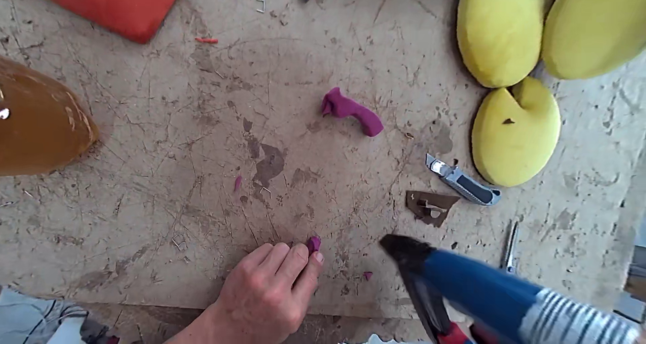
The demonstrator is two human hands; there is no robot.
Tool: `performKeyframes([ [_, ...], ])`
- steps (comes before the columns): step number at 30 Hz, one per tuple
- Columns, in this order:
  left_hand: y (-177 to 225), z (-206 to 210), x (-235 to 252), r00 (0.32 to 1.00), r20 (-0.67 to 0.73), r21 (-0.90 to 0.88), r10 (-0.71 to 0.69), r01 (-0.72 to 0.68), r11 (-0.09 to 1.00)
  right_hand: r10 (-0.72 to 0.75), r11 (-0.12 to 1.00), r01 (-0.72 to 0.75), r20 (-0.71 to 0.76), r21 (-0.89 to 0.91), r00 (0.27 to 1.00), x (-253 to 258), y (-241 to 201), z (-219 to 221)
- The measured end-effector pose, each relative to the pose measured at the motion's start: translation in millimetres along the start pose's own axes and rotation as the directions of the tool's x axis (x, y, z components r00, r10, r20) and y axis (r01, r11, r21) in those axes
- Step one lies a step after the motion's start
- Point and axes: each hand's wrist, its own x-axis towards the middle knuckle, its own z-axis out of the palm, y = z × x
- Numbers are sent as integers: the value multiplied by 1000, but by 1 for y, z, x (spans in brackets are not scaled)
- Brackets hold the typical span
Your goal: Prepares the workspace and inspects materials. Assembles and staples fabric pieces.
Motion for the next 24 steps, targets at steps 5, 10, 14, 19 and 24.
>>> performKeyframes([
  [5, 2, 3, -2, 1000, -26, 50, 10, -8, 999, -97, 941, 195, 333, -276, 938, 48, -31, -2],
  [10, 3, 2, -2, 999, -31, 60, 19, -17, 998, -121, 944, 224, 377, -244, 918, 56, -28, 4],
  [14, 4, 2, -2, 999, -49, 77, 24, -20, 997, -123, 947, 224, 386, -231, 914, 59, -29, 8],
  [19, 5, 2, -3, 999, -49, 89, 21, -16, 996, -101, 946, 212, 403, -243, 910, 63, -32, 6],
  [24, 6, 0, -2, 998, -49, 99, 26, -21, 995, -24, 948, 154, 420, -279, 907, 61, -43, 7],
])
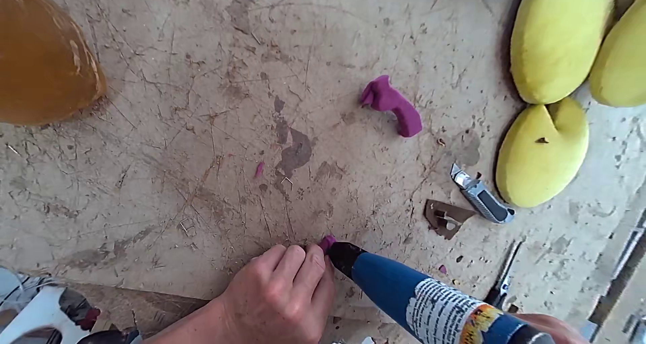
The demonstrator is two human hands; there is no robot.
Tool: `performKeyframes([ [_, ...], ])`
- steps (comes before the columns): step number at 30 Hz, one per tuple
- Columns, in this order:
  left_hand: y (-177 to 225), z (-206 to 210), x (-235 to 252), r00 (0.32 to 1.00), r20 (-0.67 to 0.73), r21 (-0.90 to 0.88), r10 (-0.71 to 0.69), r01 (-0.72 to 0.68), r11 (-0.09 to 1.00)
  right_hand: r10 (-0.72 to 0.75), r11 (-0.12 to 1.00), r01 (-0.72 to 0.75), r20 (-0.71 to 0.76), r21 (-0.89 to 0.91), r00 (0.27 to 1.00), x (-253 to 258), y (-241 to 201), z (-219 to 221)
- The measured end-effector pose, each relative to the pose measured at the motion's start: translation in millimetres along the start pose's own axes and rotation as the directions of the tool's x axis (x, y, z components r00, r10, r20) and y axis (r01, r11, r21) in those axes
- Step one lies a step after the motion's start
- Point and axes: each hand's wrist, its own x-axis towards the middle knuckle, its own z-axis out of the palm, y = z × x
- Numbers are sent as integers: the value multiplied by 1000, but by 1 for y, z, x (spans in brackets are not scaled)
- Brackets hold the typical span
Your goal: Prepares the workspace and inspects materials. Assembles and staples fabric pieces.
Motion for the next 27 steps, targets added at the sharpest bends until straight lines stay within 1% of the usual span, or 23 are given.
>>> performKeyframes([
  [6, -1, 2, 0, 1000, -13, -9, 3, -3, 1000, 74, 996, -73, 21, -42, 997, 1, -11, 3],
  [8, -1, 4, -2, 1000, -16, -11, 9, -9, 1000, 50, 997, -50, -7, -62, 999, 0, -11, 8],
  [9, 0, 3, -2, 1000, -14, -7, 13, -13, 1000, 28, 997, -31, -47, -67, 999, -5, -7, 10],
  [11, -2, 2, 0, 1000, -4, 23, 30, -30, 999, 20, 999, -27, -180, -39, 984, -21, 10, 17],
  [13, -3, 2, -2, 999, 2, 64, 49, -49, 997, 89, 996, -79, -291, 46, 953, -43, 33, 26],
  [15, -2, 5, -4, 998, -22, 64, 58, -57, 996, 182, 982, -182, -398, 39, 899, -59, 44, 37],
  [16, -3, 6, -4, 998, -53, 24, 36, -34, 999, 210, 972, -235, -447, 0, 869, -61, 46, 45],
  [17, -2, 5, -4, 996, -82, -63, -36, 31, 998, 225, 962, -271, -488, -24, 843, -60, 49, 57],
  [18, 1, 0, -3, 983, -83, -220, -165, 143, 965, 237, 954, -297, -522, -35, 820, -56, 55, 71],
  [19, 6, -9, 2, 949, -50, -421, -311, 262, 869, 238, 951, -308, -559, -33, 794, -49, 63, 87],
  [20, 13, -21, 10, 898, 24, -624, -439, 357, 696, 229, 953, -303, -598, -25, 768, -41, 72, 101],
  [21, 22, -37, 19, 836, 134, -773, -532, 424, 471, 226, 957, -291, -617, -6, 754, -37, 76, 112],
  [22, 29, -53, 28, 788, 239, -855, -567, 448, 262, 228, 960, -281, -620, 13, 751, -35, 76, 117],
  [23, 35, -65, 34, 769, 306, -898, -562, 429, 98, 223, 964, -264, -630, 29, 744, -36, 72, 117],
  [24, 41, -74, 37, 774, 342, -918, -533, 396, -14, 204, 973, -223, -654, 55, 729, -41, 64, 114],
  [25, 46, -81, 39, 791, 357, -926, -496, 370, -77, 170, 985, -133, -686, 107, 708, -46, 54, 110],
  [26, 51, -86, 41, 811, 359, -930, -462, 356, -97, 131, 983, 6, -719, 185, 682, -52, 41, 104],
  [27, 57, -91, 44, 835, 350, -933, -425, 350, -82, 91, 949, 173, -751, 265, 654, -57, 24, 98],
])
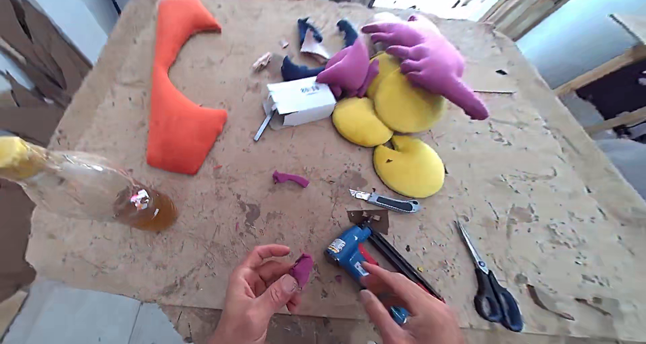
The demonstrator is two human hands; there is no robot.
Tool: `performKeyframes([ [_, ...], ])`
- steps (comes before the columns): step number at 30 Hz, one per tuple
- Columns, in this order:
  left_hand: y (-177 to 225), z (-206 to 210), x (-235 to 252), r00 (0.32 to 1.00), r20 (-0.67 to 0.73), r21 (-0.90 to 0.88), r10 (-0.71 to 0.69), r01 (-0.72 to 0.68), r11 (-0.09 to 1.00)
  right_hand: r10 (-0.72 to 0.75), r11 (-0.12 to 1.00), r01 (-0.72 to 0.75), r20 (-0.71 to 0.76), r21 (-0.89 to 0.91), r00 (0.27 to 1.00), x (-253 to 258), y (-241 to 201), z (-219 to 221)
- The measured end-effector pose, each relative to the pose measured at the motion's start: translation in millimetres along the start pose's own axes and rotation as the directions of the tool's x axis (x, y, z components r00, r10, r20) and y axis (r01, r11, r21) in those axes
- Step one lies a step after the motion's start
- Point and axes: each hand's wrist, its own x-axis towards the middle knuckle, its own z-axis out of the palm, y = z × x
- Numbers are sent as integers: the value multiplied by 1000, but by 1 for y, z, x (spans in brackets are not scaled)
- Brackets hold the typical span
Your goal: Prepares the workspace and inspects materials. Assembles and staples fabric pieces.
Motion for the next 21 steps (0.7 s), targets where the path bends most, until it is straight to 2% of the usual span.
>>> performKeyframes([
  [2, 7, 12, -5, 991, 93, 134, 94, -106, 985, -109, 927, 112, -30, 359, 994, -1, -34, -1],
  [4, 11, 21, -12, 940, 222, 364, 260, -327, 872, -209, 818, 213, -69, 534, 975, -3, -55, 2],
  [6, 15, 26, -16, 856, 348, 493, 382, -514, 702, -294, 773, 324, -145, 545, 945, -8, -60, 6],
  [8, 20, 31, -21, 816, 397, 537, 420, -578, 615, -333, 767, 390, -204, 509, 921, -13, -57, 8],
  [9, 22, 33, -22, 814, 407, 543, 414, -580, 607, -330, 768, 391, -209, 508, 921, -16, -57, 7],
  [12, 26, 36, -25, 884, 368, 542, 288, -455, 706, -196, 720, 234, -132, 654, 972, -18, -58, 6],
  [13, 28, 36, -24, 916, 333, 536, 223, -378, 755, -118, 658, 134, -75, 741, 990, -17, -59, 8],
  [15, 32, 32, -20, 944, 296, 538, 143, -288, 792, 27, 448, -70, 65, 891, 998, -15, -59, 15],
  [17, 34, 24, -16, 924, 349, 601, 157, -349, 719, 120, 267, -191, 164, 945, 979, -13, -59, 21],
  [19, 35, 19, -15, 883, 435, 638, 173, -439, 632, 162, 189, -224, 194, 956, 967, -13, -61, 26],
  [21, 31, 22, -16, 861, 453, 626, 233, -493, 604, 173, 142, -220, 195, 965, 966, -13, -65, 30],
])
